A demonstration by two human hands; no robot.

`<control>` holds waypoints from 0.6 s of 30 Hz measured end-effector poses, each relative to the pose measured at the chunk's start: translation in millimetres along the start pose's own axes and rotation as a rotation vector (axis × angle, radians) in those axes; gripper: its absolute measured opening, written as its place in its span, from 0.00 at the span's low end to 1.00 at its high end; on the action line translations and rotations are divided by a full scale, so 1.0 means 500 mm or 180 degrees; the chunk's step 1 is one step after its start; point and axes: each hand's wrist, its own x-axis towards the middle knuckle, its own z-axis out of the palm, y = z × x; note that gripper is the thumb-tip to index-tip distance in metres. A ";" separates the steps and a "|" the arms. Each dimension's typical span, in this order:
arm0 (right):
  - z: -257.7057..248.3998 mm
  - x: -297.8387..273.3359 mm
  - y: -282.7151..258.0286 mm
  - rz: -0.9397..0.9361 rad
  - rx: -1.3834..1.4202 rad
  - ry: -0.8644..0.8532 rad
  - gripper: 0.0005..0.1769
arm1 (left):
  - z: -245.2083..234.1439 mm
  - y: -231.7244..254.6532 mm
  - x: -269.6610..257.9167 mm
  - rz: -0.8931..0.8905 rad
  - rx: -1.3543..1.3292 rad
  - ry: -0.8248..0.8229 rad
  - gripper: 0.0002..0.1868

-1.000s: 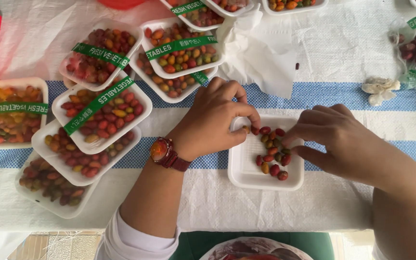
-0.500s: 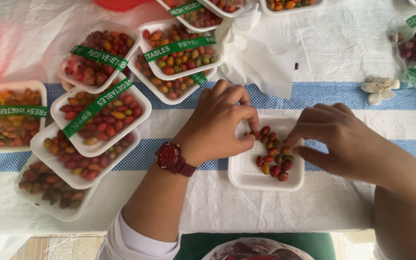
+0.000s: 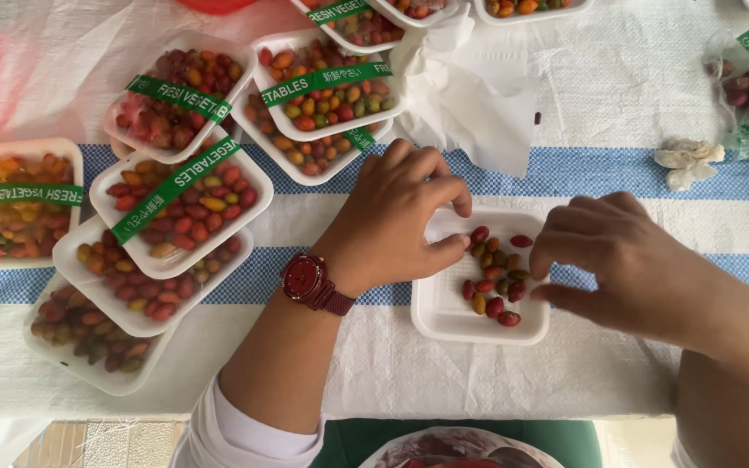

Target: Sorting and arranging small produce items into styrofoam trays for packaging

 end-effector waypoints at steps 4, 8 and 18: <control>0.010 0.003 -0.026 -0.0187 0.0191 -0.0280 0.12 | -0.001 0.000 0.001 0.0037 -0.0007 0.0033 0.12; 0.024 0.009 -0.049 -0.0330 -0.0011 -0.0160 0.17 | -0.002 -0.001 0.002 0.0140 0.0012 0.0168 0.10; 0.011 -0.008 0.026 0.0511 -0.0573 0.0012 0.08 | -0.004 0.002 0.003 0.0200 -0.0058 0.0237 0.09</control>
